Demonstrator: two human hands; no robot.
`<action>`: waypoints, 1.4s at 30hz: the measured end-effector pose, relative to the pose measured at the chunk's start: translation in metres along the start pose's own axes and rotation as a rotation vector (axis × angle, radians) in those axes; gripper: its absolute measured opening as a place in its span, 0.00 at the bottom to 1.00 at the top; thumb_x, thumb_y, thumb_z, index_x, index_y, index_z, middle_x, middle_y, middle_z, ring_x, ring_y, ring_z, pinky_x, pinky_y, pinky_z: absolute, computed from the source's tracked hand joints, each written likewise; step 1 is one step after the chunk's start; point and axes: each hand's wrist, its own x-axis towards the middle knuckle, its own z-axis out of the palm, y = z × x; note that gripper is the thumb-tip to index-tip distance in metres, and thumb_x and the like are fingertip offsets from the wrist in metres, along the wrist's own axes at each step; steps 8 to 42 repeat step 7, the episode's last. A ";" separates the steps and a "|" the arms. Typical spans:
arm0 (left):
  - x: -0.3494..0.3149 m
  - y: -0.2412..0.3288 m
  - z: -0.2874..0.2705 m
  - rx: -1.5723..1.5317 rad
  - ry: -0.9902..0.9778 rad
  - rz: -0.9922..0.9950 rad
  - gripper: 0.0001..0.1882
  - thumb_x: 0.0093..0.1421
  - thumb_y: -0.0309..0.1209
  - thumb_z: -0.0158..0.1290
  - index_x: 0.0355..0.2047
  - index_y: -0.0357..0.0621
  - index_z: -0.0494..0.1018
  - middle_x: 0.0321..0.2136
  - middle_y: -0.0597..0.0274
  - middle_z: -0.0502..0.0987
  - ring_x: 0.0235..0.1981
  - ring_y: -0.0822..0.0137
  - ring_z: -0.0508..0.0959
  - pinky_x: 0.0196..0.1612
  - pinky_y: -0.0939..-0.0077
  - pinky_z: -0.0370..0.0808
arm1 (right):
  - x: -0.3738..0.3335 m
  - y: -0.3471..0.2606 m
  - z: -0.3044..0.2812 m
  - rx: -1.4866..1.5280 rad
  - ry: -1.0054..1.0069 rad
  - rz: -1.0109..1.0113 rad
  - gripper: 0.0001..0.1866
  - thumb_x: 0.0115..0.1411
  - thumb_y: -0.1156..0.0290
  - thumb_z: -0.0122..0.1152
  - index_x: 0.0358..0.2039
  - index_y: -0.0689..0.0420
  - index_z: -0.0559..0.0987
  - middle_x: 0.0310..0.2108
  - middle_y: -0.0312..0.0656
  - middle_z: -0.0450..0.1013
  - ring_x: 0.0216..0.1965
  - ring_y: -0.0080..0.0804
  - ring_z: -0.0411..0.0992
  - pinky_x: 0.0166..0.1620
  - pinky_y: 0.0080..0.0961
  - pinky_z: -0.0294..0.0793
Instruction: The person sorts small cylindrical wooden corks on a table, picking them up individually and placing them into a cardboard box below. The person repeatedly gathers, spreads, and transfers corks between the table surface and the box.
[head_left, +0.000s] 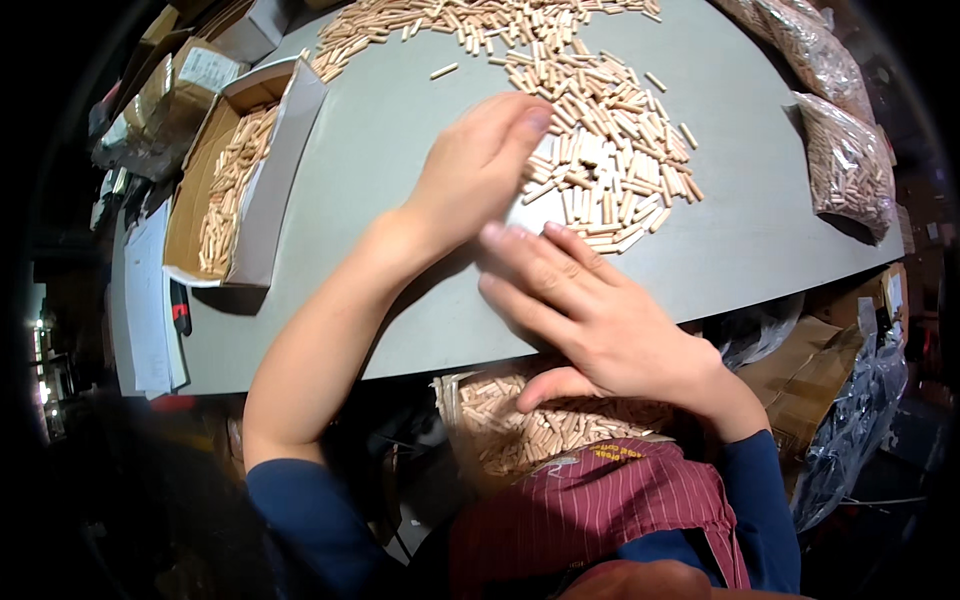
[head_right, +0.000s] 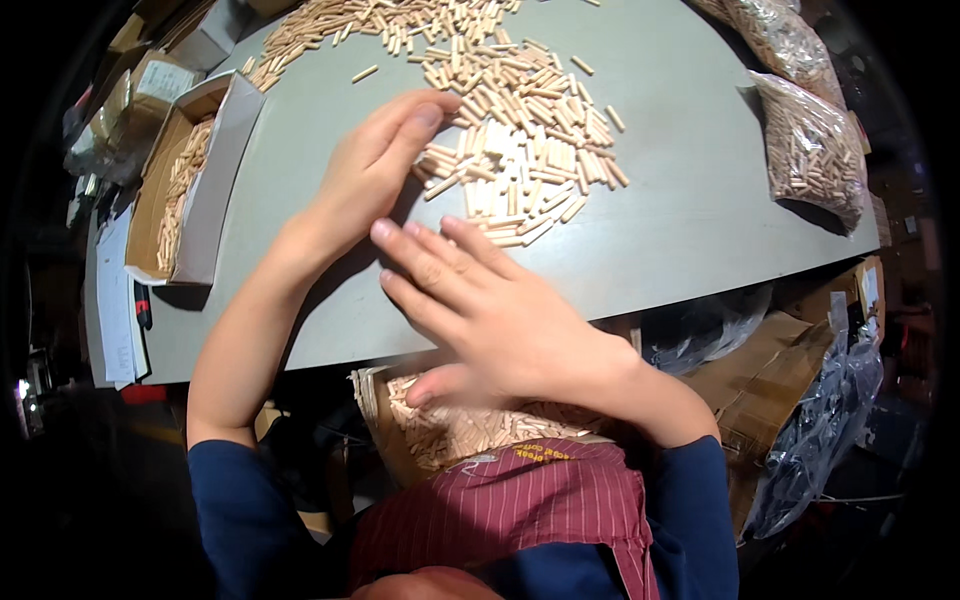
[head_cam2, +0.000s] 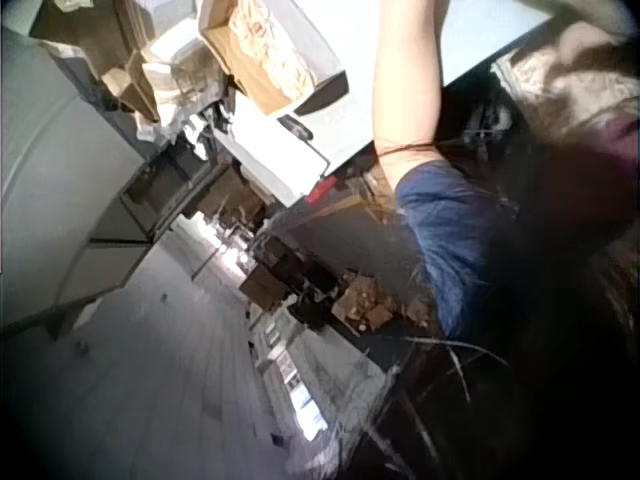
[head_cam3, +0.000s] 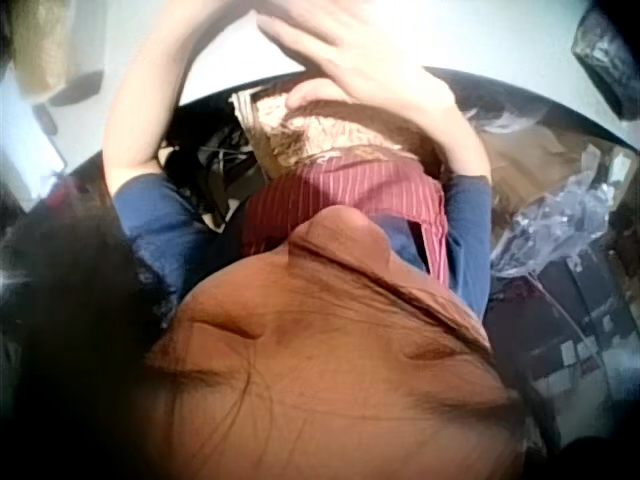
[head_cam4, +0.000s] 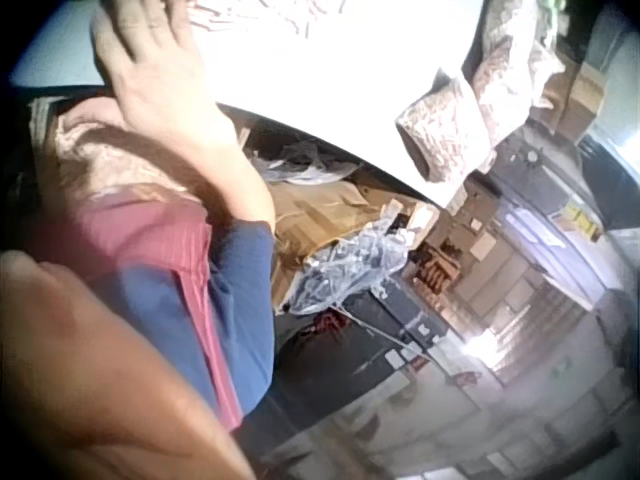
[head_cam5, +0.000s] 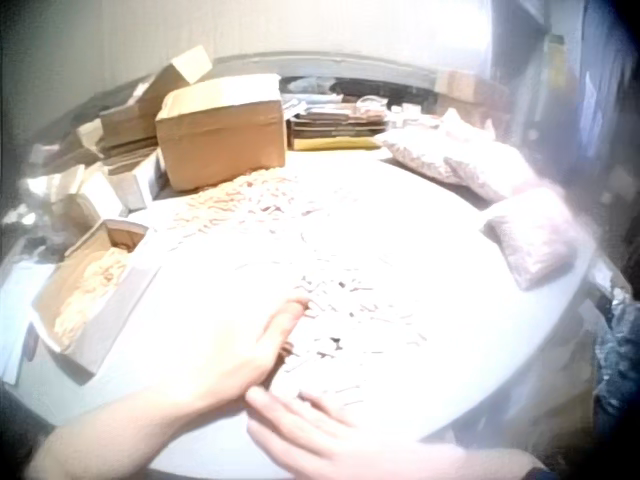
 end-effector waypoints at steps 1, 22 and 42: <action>0.000 0.004 -0.002 -0.027 -0.008 -0.029 0.22 0.78 0.41 0.45 0.54 0.33 0.77 0.51 0.55 0.81 0.54 0.64 0.78 0.59 0.72 0.71 | -0.005 0.001 0.000 -0.002 -0.031 -0.008 0.53 0.56 0.36 0.64 0.68 0.67 0.66 0.74 0.56 0.57 0.75 0.52 0.57 0.76 0.50 0.53; 0.000 -0.001 -0.002 0.006 -0.004 0.004 0.22 0.78 0.42 0.45 0.54 0.34 0.77 0.51 0.56 0.81 0.53 0.67 0.77 0.59 0.72 0.71 | -0.048 0.007 -0.013 0.349 -0.079 -0.170 0.48 0.61 0.35 0.60 0.65 0.67 0.69 0.70 0.54 0.64 0.73 0.49 0.59 0.76 0.47 0.53; 0.000 -0.001 -0.002 0.006 -0.004 0.004 0.22 0.78 0.42 0.45 0.54 0.34 0.77 0.51 0.56 0.81 0.53 0.67 0.77 0.59 0.72 0.71 | -0.048 0.007 -0.013 0.349 -0.079 -0.170 0.48 0.61 0.35 0.60 0.65 0.67 0.69 0.70 0.54 0.64 0.73 0.49 0.59 0.76 0.47 0.53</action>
